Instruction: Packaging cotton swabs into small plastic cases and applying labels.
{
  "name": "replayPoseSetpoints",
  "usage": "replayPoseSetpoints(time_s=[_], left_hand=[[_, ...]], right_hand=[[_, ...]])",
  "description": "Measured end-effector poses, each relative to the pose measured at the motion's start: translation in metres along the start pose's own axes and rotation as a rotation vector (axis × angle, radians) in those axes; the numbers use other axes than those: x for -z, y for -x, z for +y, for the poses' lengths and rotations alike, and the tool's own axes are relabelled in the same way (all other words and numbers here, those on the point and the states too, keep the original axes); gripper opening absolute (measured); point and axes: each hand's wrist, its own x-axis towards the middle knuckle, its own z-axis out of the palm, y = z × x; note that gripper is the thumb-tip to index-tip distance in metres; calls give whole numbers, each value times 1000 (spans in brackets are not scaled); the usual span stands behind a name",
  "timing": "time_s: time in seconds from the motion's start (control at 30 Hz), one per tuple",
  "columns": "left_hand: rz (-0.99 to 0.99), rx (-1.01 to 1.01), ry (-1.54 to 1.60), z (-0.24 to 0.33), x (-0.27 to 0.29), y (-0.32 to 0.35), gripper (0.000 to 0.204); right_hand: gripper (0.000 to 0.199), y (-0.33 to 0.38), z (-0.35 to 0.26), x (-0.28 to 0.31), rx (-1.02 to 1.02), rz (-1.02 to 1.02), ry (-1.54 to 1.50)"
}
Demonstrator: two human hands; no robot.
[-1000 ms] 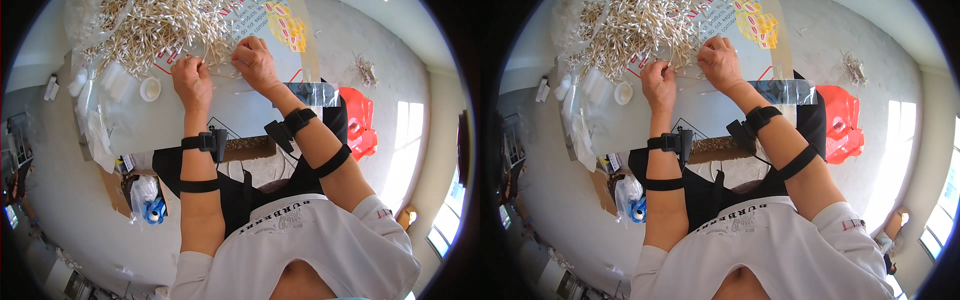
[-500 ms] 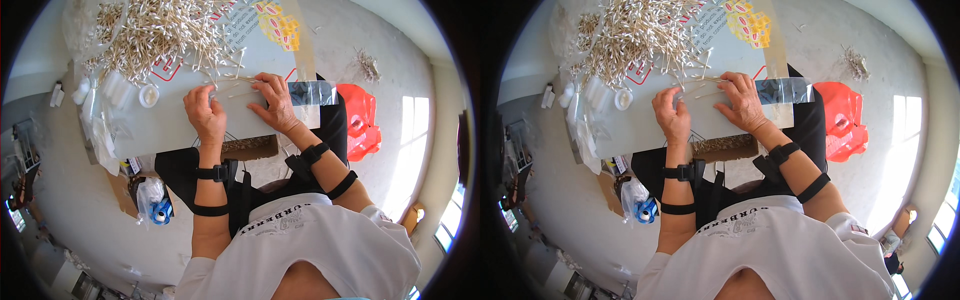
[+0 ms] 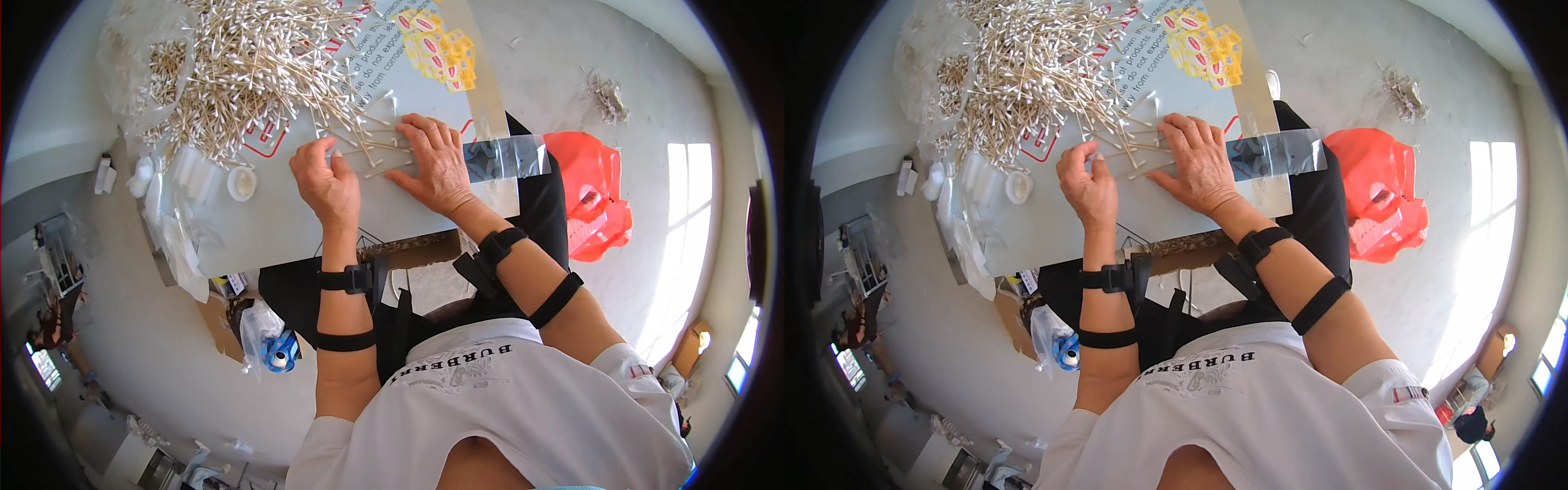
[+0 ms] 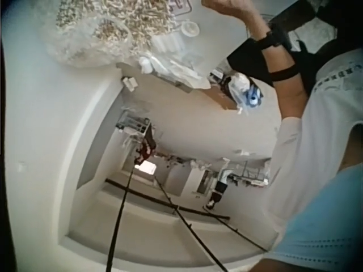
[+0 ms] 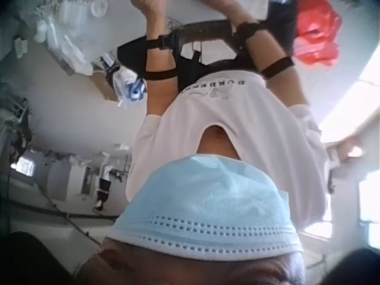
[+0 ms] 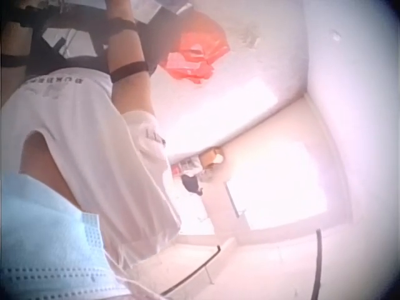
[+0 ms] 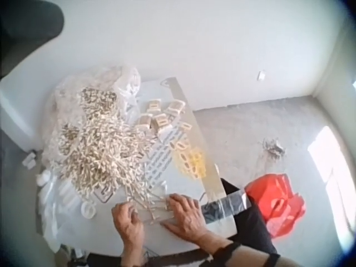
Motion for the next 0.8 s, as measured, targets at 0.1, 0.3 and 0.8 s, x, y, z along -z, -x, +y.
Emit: replayPoseSetpoints(time_s=[0.1, 0.3, 0.8], left_hand=[[29, 107, 47, -15, 8, -23, 21], [-227, 297, -240, 15, 1, -52, 16], [-11, 369, 73, -10, 4, -34, 12]], right_hand=[[65, -1, -3, 0, 2, 10, -14], [60, -1, -1, -1, 12, 19, 19], [59, -3, -3, 1, -4, 4, -5]])
